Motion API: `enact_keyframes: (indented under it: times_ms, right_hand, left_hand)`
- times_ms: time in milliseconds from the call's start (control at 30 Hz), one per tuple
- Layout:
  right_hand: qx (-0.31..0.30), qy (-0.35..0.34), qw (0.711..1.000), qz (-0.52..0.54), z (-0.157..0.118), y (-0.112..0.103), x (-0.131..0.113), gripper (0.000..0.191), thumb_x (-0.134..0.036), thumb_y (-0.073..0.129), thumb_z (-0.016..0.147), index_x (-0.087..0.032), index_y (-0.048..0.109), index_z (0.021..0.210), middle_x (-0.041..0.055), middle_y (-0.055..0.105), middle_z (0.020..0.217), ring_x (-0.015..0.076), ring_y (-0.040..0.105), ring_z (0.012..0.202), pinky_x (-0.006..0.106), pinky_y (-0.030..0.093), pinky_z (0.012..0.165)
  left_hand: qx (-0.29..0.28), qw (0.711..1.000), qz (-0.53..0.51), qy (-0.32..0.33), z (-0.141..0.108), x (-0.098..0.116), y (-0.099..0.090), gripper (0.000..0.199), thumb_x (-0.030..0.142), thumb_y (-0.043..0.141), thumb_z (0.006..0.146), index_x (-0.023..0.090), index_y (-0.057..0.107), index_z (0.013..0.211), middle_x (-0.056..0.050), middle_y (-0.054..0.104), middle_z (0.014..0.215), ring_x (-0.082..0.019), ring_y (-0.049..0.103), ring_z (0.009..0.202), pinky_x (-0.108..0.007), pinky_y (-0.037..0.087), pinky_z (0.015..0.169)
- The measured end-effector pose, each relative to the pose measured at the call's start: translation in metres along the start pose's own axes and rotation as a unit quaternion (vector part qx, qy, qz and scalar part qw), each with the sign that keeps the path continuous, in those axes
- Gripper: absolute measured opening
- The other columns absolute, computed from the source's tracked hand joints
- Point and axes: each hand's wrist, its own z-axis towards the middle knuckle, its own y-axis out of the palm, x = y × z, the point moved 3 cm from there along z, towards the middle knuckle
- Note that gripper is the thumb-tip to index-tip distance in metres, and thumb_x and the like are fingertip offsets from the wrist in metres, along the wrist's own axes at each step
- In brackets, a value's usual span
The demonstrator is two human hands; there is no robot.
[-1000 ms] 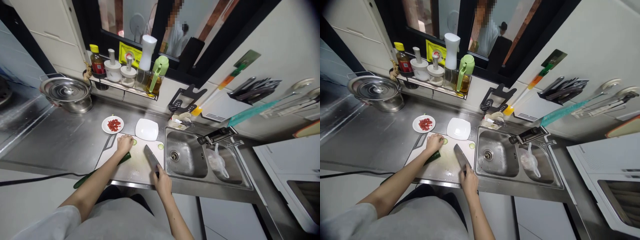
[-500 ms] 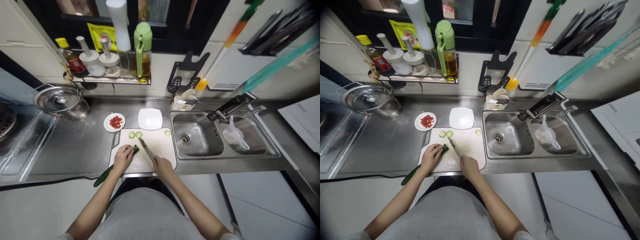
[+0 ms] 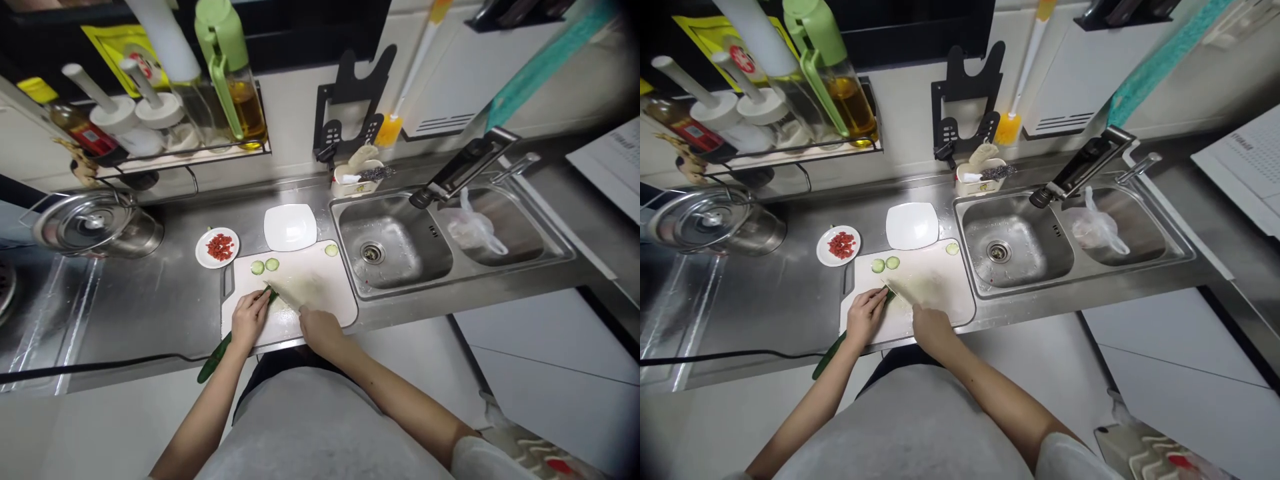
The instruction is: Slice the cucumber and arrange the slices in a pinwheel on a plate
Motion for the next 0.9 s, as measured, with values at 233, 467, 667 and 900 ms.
enact_keyframes:
  times_ms: [233,467,667,900]
  right_hand:
    - [-0.014,-0.009,1.0,0.003,0.0,0.002,-0.001,0.026,-0.013,0.035,0.094,-0.013,0.054,0.113,0.0135,0.071,0.087,0.0262,0.069,0.089,0.032,0.049,0.07]
    - [-0.043,-0.017,0.999,0.007,-0.002,-0.008,-0.007,0.031,-0.002,0.043,0.085,-0.012,0.054,0.112,0.013,0.071,0.087,0.0249,0.07,0.092,0.031,0.051,0.073]
    - [-0.037,-0.022,0.999,0.026,0.001,-0.005,-0.006,0.032,-0.003,0.04,0.088,-0.01,0.056,0.115,0.0142,0.071,0.086,0.0249,0.07,0.09,0.031,0.051,0.073]
    - [-0.019,-0.034,0.999,0.028,0.008,0.001,-0.005,0.028,-0.005,0.04,0.089,-0.011,0.057,0.111,0.014,0.071,0.087,0.0238,0.07,0.089,0.03,0.051,0.073]
  left_hand:
    - [0.008,1.0,0.007,0.007,0.0,0.002,-0.001,0.032,0.031,0.047,0.095,0.027,0.069,0.117,-0.007,0.067,0.113,-0.021,0.06,0.102,-0.036,0.049,0.093]
    - [0.009,1.0,0.008,0.0,0.0,0.001,0.0,0.029,0.032,0.048,0.094,0.027,0.07,0.112,-0.007,0.068,0.113,-0.021,0.061,0.102,-0.038,0.049,0.094]
    - [0.003,1.0,0.01,-0.002,0.002,0.0,-0.001,0.028,0.033,0.047,0.094,0.026,0.071,0.109,-0.007,0.068,0.112,-0.021,0.061,0.101,-0.037,0.049,0.093]
    - [0.006,1.0,0.01,0.006,0.001,0.001,-0.001,0.028,0.033,0.048,0.094,0.026,0.071,0.107,-0.007,0.068,0.112,-0.021,0.061,0.101,-0.037,0.049,0.093]
